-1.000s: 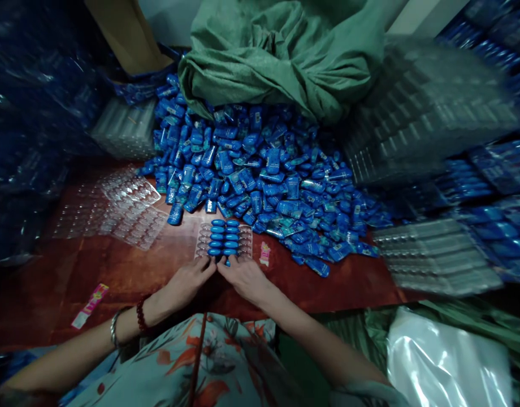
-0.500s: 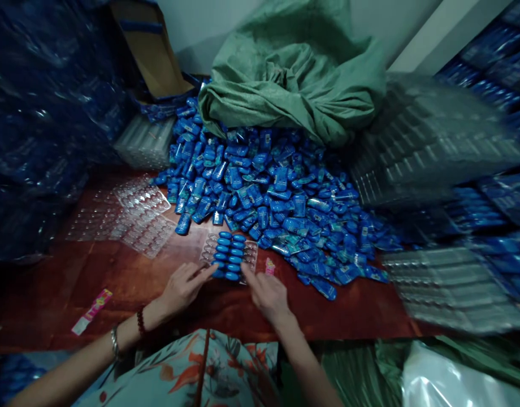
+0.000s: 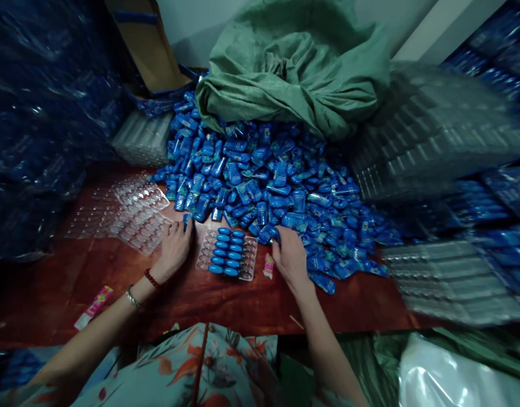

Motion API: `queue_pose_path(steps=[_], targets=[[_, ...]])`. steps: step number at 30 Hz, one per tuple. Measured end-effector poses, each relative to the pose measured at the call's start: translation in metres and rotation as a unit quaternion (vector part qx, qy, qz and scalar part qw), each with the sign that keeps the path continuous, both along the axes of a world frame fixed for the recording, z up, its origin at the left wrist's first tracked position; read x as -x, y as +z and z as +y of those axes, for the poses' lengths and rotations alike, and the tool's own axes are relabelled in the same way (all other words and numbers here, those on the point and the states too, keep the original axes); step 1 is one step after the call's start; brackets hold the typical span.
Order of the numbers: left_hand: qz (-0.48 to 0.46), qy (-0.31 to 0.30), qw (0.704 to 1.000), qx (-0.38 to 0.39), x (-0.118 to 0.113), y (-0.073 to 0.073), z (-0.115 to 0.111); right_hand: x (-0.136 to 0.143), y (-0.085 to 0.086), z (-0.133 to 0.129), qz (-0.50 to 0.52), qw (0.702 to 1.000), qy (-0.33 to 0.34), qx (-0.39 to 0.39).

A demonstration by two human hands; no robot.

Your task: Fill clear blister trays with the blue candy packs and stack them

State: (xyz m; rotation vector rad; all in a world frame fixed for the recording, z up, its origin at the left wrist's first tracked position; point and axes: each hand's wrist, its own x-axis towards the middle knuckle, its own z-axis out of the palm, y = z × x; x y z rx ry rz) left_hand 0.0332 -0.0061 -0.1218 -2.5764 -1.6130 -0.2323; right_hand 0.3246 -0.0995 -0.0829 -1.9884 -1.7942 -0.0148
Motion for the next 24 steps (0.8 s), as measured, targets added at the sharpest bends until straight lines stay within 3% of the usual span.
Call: queue_pose_path(steps=[2,4,10,13,17,20,24], targets=[[0.003,-0.012,1.000,0.012,0.004,-0.007,-0.008,0.009,-0.008,-0.010,0.112,0.991,-0.038,-0.067],[-0.005,-0.024,0.999,0.031,0.009,-0.014,-0.011,0.019,-0.018,-0.014,0.181,0.978,-0.032,-0.095],[-0.118,-0.041,0.991,0.057,0.015,-0.029,-0.005,0.031,-0.043,-0.006,0.198,0.975,0.098,-0.032],[-0.222,-0.028,0.972,0.065,0.014,-0.023,-0.004,0.029,-0.041,-0.004,0.176,0.979,0.105,0.003],[-0.370,-0.016,0.925,0.087,0.016,-0.002,-0.015,0.023,-0.031,0.000,0.188,0.971,0.140,0.049],[-0.389,-0.017,0.916,0.102,0.020,0.010,-0.024,0.018,-0.025,0.008,0.181,0.964,0.177,0.085],[-0.380,-0.065,0.913,0.136,0.016,0.010,-0.023,0.019,-0.017,0.018,0.136,0.957,0.221,0.130]])
